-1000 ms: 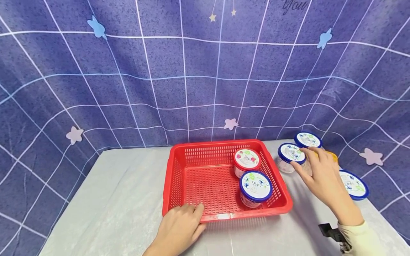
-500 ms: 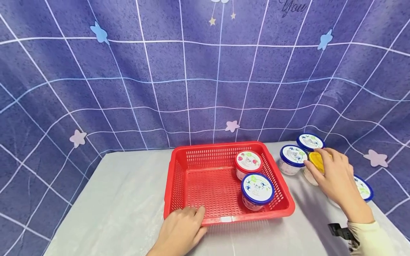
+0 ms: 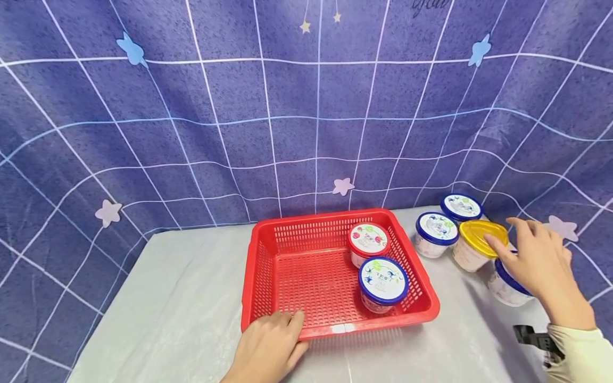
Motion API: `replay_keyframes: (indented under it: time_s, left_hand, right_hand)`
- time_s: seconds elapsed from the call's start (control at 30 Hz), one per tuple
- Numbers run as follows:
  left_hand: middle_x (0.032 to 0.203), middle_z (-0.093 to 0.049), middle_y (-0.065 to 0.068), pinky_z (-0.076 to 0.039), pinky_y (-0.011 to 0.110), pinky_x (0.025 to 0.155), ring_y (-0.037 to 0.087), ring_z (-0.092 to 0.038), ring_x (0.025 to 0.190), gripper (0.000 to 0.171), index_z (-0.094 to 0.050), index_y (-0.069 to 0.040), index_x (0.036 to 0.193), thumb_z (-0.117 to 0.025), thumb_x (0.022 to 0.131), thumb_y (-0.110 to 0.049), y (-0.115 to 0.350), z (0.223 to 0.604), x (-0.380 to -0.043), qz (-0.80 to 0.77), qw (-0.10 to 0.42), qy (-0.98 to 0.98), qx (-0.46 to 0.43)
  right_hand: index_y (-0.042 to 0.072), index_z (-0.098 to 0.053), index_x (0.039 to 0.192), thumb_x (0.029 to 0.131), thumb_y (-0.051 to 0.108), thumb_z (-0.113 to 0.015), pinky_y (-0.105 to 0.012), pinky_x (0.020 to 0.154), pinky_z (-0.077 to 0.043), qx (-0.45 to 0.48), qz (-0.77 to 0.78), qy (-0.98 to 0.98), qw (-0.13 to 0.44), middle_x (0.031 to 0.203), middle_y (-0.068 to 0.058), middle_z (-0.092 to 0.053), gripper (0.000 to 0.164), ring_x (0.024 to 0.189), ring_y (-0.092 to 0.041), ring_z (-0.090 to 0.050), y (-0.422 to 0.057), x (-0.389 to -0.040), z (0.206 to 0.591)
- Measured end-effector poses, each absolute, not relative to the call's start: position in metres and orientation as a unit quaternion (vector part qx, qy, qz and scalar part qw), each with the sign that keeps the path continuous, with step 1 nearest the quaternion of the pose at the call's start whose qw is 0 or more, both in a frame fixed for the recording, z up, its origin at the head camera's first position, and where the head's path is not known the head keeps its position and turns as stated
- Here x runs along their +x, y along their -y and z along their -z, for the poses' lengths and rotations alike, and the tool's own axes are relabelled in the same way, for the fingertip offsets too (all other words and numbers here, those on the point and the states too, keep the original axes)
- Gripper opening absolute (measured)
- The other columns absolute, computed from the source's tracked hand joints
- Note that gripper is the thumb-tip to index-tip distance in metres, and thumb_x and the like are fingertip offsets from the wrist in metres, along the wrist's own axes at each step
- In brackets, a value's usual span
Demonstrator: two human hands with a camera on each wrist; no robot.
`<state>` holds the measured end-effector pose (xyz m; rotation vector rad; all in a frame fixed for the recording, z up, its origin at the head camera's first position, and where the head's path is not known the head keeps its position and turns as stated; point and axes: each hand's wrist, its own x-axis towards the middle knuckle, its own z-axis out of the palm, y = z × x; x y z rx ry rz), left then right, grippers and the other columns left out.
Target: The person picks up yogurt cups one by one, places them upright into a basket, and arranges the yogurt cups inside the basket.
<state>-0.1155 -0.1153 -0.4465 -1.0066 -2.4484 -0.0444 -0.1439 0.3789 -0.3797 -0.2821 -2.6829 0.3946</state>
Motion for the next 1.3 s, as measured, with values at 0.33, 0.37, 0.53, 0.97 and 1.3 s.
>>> replay_keyframes:
  time_s: [0.33,0.37,0.53,0.97,1.3]
  left_hand:
    - [0.061,-0.048,-0.007,-0.031,0.023,0.045,0.011,-0.046,0.049,0.036,-0.058,-0.012,0.086,-0.076,0.072,-0.040,0.114,0.446,-0.117,0.023,0.250,0.894,-0.371]
    - [0.061,-0.050,-0.007,-0.031,0.023,0.045,0.011,-0.047,0.049,0.036,-0.059,-0.012,0.087,-0.076,0.072,-0.040,0.114,0.446,-0.117,0.022,0.251,0.894,-0.371]
    - [0.063,-0.054,-0.006,-0.034,0.024,0.045,0.012,-0.049,0.050,0.038,-0.063,-0.011,0.093,-0.076,0.073,-0.041,0.113,0.446,-0.116,0.017,0.248,0.896,-0.369]
    - [0.056,-0.045,-0.006,-0.030,0.022,0.044,0.011,-0.045,0.047,0.037,-0.062,-0.011,0.089,-0.077,0.071,-0.039,0.113,0.446,-0.116,0.020,0.261,0.892,-0.368]
    - [0.058,-0.048,-0.006,-0.032,0.023,0.044,0.011,-0.047,0.048,0.037,-0.062,-0.012,0.090,-0.076,0.071,-0.040,0.114,0.445,-0.115,0.017,0.262,0.892,-0.368]
  right_hand:
    - [-0.009,-0.027,0.141,0.092,0.069,-0.047,-0.082,0.076,-0.027,-0.153,-0.126,0.978,0.062,0.132,-0.047,-0.024,0.094,0.111,-0.075,-0.023,-0.400,-0.138,0.384]
    - [-0.009,-0.026,0.141,0.091,0.069,-0.047,-0.083,0.076,-0.026,-0.155,-0.128,0.978,0.056,0.132,-0.047,-0.024,0.095,0.111,-0.075,-0.023,-0.399,-0.138,0.384]
    - [-0.010,-0.019,0.144,0.089,0.070,-0.051,-0.086,0.080,-0.023,-0.169,-0.138,0.976,0.028,0.132,-0.048,-0.021,0.102,0.112,-0.077,-0.021,-0.399,-0.139,0.387]
    - [-0.018,-0.019,0.136,0.083,0.073,-0.058,-0.089,0.077,-0.018,-0.162,-0.146,0.976,-0.025,0.123,-0.050,-0.024,0.113,0.110,-0.080,-0.019,-0.403,-0.142,0.407]
    - [-0.016,-0.026,0.130,0.080,0.071,-0.063,-0.086,0.079,-0.025,-0.182,-0.126,0.975,-0.032,0.119,-0.047,-0.027,0.107,0.109,-0.076,-0.022,-0.407,-0.145,0.411]
